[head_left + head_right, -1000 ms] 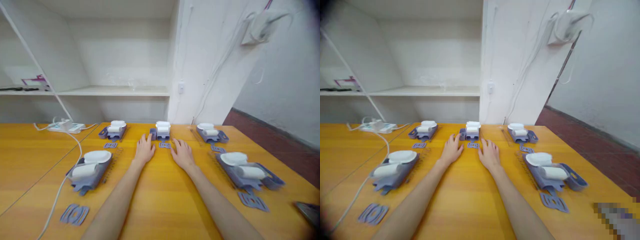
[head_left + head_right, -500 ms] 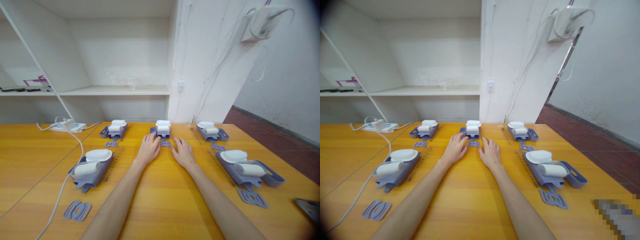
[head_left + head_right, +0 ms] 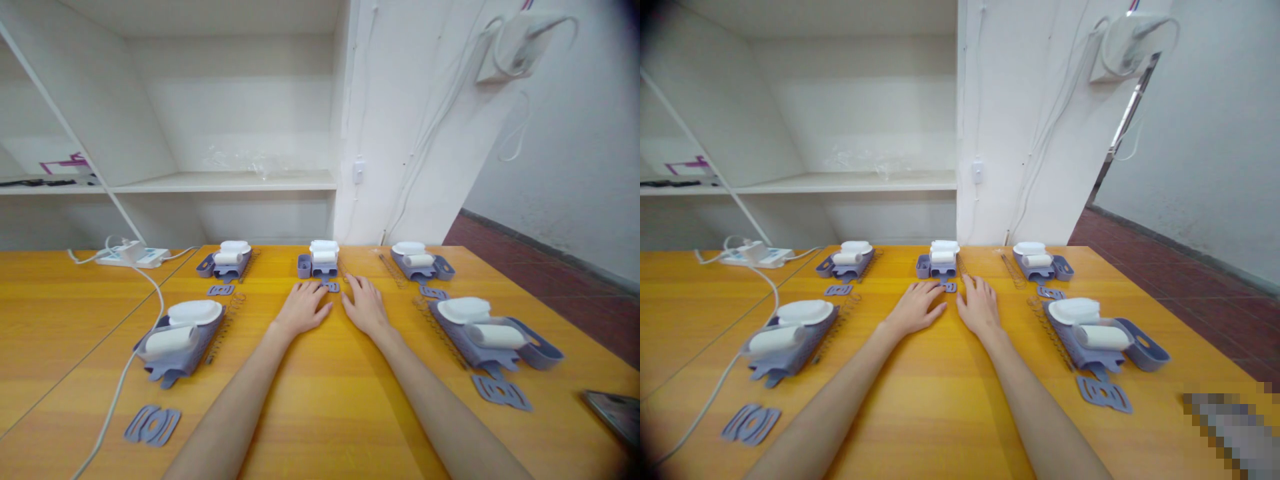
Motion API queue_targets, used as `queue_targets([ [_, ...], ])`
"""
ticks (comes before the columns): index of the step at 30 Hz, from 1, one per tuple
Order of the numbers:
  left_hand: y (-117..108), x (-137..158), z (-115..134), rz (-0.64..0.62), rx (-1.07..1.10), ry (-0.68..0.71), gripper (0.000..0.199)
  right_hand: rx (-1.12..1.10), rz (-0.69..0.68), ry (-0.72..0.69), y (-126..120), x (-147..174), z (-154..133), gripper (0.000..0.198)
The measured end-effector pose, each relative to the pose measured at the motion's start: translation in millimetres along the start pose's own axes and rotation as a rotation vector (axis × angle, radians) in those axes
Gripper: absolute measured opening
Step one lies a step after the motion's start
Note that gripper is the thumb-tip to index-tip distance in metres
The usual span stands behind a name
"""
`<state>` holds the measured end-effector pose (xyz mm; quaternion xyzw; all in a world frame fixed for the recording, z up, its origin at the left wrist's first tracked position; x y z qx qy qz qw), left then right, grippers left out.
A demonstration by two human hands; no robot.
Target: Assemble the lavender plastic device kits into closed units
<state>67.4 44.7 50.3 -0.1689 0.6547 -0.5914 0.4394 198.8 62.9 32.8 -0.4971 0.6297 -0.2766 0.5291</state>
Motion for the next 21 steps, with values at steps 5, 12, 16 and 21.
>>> queue_targets([
  [5, 1.2, -0.1, -1.9, 0.003, -0.017, -0.020, 0.040, 0.013, -0.007, 0.000, -0.6, 0.1, -1.2, 0.048],
  [12, 1.3, 0.5, -5.3, 0.020, -0.031, -0.054, 0.038, 0.010, -0.016, 0.011, -0.7, 0.2, -0.4, 0.049],
  [16, 2.0, 0.3, -8.4, 0.024, -0.028, -0.085, 0.039, -0.008, -0.010, 0.007, -1.1, 0.4, -0.1, 0.048],
  [21, 1.5, 0.5, -9.2, 0.032, -0.009, -0.084, 0.040, -0.015, 0.004, 0.006, -2.6, 0.2, -0.2, 0.048],
])
Point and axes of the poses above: each hand's wrist, its own x-axis away from the middle knuckle, its own y-axis out of the palm, z = x × y, the point moved 9 cm from there along -x, towards the middle knuckle, and after that the axes turned 1 degree about y, right-handed, at the moved point
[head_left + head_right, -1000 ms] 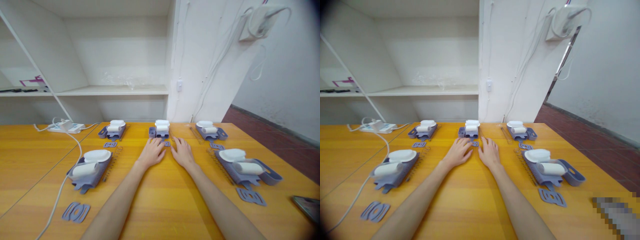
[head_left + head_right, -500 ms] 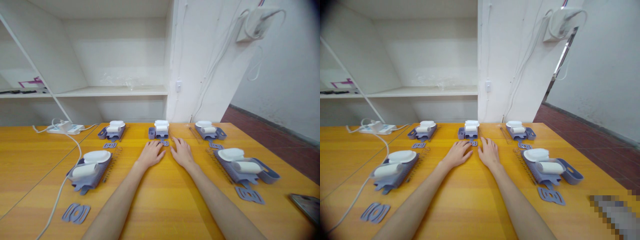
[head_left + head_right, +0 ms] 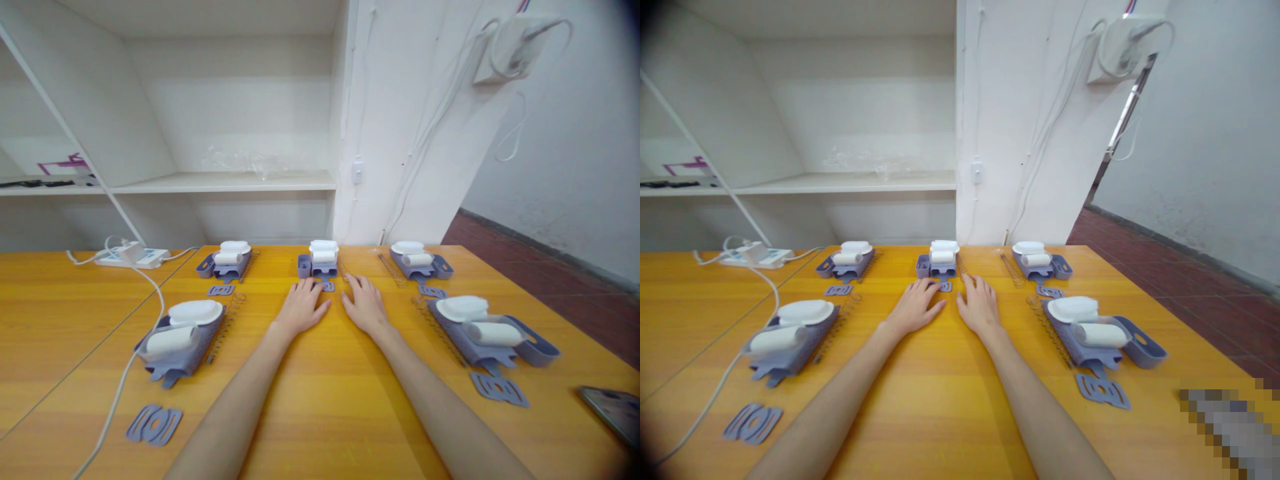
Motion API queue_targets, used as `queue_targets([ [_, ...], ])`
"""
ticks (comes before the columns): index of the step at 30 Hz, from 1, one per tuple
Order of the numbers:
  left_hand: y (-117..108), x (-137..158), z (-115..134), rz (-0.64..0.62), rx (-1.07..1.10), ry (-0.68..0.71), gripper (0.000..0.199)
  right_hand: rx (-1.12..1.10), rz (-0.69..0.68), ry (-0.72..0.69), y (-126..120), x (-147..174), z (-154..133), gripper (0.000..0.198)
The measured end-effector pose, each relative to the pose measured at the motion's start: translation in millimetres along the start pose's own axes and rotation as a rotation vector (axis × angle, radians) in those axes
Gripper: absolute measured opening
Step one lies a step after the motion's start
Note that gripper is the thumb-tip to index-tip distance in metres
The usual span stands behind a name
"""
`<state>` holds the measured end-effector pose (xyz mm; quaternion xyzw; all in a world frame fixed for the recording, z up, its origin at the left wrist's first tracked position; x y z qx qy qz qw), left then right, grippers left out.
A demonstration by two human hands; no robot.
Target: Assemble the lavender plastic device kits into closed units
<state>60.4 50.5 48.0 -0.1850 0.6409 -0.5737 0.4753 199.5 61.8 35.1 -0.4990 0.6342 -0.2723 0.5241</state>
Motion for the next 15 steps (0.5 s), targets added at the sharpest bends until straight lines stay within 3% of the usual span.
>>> queue_targets([
  [6, -1, 1, -1, 0.003, 0.007, -0.009, 0.039, 0.014, 0.005, -0.002, -3, 1, -2, 0.048],
  [12, 1, 1, -1, -0.008, 0.003, -0.002, 0.041, 0.040, 0.021, -0.166, -10, 6, -23, 0.036],
  [15, 1, 1, 0, -0.006, 0.002, -0.001, 0.042, 0.047, 0.001, -0.173, -9, 7, -25, 0.033],
])
Point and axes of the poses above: each hand's wrist, its own x-axis away from the middle knuckle, its own y-axis out of the palm, z = x × y, the point moved 9 cm from there along -x, towards the middle knuckle, and after that the axes turned 1 degree about y, right-handed, at the moved point
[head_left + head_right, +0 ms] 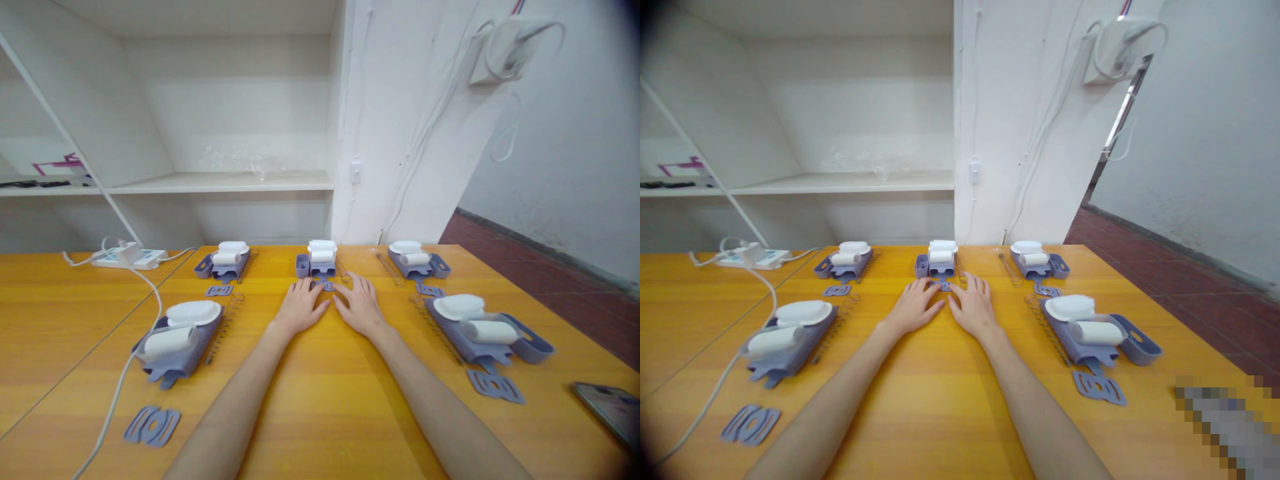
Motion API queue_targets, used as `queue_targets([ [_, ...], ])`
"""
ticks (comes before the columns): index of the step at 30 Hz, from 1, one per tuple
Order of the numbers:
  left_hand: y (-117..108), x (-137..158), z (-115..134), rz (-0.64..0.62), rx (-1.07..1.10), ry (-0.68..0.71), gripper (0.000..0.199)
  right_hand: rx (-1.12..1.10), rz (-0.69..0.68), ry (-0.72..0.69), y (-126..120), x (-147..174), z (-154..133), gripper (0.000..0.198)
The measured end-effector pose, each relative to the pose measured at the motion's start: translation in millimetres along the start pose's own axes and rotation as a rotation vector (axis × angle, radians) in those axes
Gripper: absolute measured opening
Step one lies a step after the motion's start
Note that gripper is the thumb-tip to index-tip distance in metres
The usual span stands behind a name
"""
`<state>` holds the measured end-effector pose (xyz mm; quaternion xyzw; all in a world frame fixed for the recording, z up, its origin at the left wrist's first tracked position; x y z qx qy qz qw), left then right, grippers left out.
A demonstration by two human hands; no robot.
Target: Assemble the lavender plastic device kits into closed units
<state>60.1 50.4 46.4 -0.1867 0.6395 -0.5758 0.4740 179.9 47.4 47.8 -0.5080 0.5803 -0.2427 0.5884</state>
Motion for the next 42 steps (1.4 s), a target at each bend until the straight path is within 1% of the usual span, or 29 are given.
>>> queue_targets([
  [13, -1.5, -0.1, 0.9, -0.003, 0.002, -0.009, 0.042, 0.011, -0.032, 0.018, 2.1, -0.4, 1.4, 0.033],
  [20, 0.1, 0.4, 0.5, 0.006, 0.006, -0.010, 0.042, 0.012, -0.012, 0.004, 1.9, -0.2, 2.0, 0.032],
  [30, 0.9, -0.4, -2.0, -0.002, 0.024, -0.034, 0.039, 0.017, -0.050, 0.004, 5.8, -0.7, 2.1, 0.034],
  [42, -0.3, -0.8, -5.7, 0.024, -0.013, -0.074, 0.031, 0.021, -0.001, 0.011, 3.1, -0.4, 4.6, 0.033],
])
Point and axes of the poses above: each hand's wrist, its own x-axis away from the middle knuckle, its own y-axis out of the palm, z = x × y, the point moved 9 cm from there along -x, towards the middle knuckle, and after that the axes turned 1 degree about y, right-handed, at the moved point
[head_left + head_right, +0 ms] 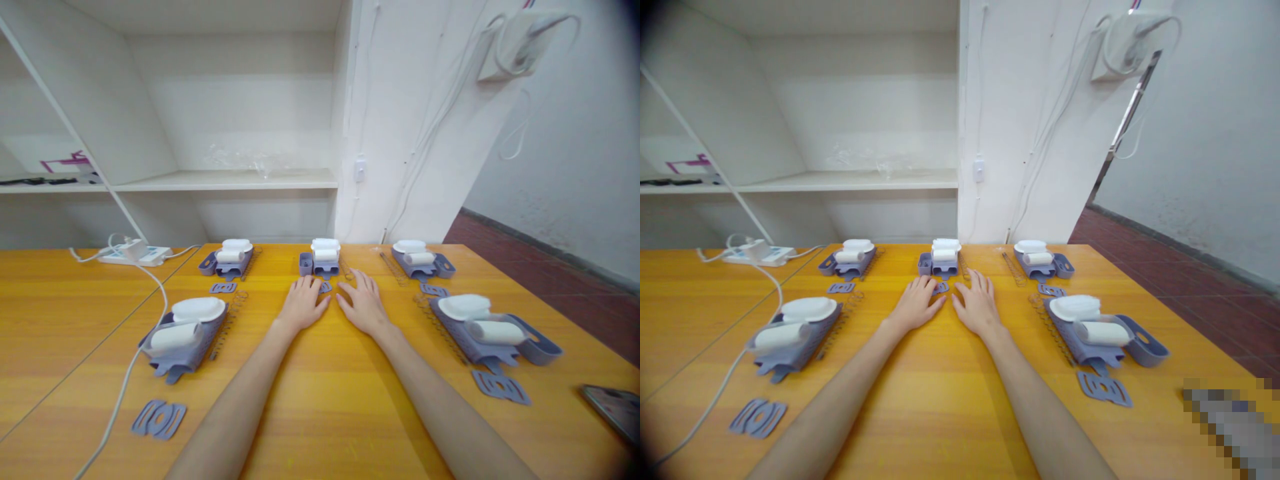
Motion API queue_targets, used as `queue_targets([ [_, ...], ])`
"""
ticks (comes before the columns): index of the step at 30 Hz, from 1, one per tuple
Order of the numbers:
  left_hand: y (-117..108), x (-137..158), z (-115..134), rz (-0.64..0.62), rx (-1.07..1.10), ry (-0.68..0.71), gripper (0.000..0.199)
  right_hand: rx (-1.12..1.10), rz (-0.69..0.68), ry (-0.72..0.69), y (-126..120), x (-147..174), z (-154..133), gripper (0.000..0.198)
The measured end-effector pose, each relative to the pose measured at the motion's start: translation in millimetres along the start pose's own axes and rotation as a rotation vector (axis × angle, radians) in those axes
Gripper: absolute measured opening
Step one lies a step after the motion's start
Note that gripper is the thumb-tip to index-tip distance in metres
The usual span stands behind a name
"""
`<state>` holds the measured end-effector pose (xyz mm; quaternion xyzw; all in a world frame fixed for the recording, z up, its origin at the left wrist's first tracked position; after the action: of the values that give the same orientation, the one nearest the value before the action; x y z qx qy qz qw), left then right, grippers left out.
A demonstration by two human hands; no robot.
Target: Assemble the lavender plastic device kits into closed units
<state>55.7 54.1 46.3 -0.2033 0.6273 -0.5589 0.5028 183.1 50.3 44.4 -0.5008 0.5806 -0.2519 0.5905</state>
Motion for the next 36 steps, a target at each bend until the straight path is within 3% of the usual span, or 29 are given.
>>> queue_targets([
  [15, 1, -2, -17, 0.002, -0.132, -0.133, 0.026, 0.053, 0.013, 0.037, 0, 0, 2, 0.035],
  [27, -9, 9, -66, 0.056, -0.260, -0.466, 0.032, 0.085, 0.063, 0.050, -6, 1, 3, 0.032],
  [36, -11, 14, -71, 0.098, -0.279, -0.562, 0.036, 0.100, 0.077, 0.063, -6, 1, 4, 0.032],
])
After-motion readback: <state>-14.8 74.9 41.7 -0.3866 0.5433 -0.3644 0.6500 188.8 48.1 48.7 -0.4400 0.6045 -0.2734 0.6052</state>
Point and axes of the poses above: each hand's wrist, its own x-axis away from the middle knuckle, its own y-axis out of the palm, z = x × y, the point moved 9 cm from there along -x, towards the middle knuckle, and after that the axes turned 1 degree about y, right-handed, at the moved point
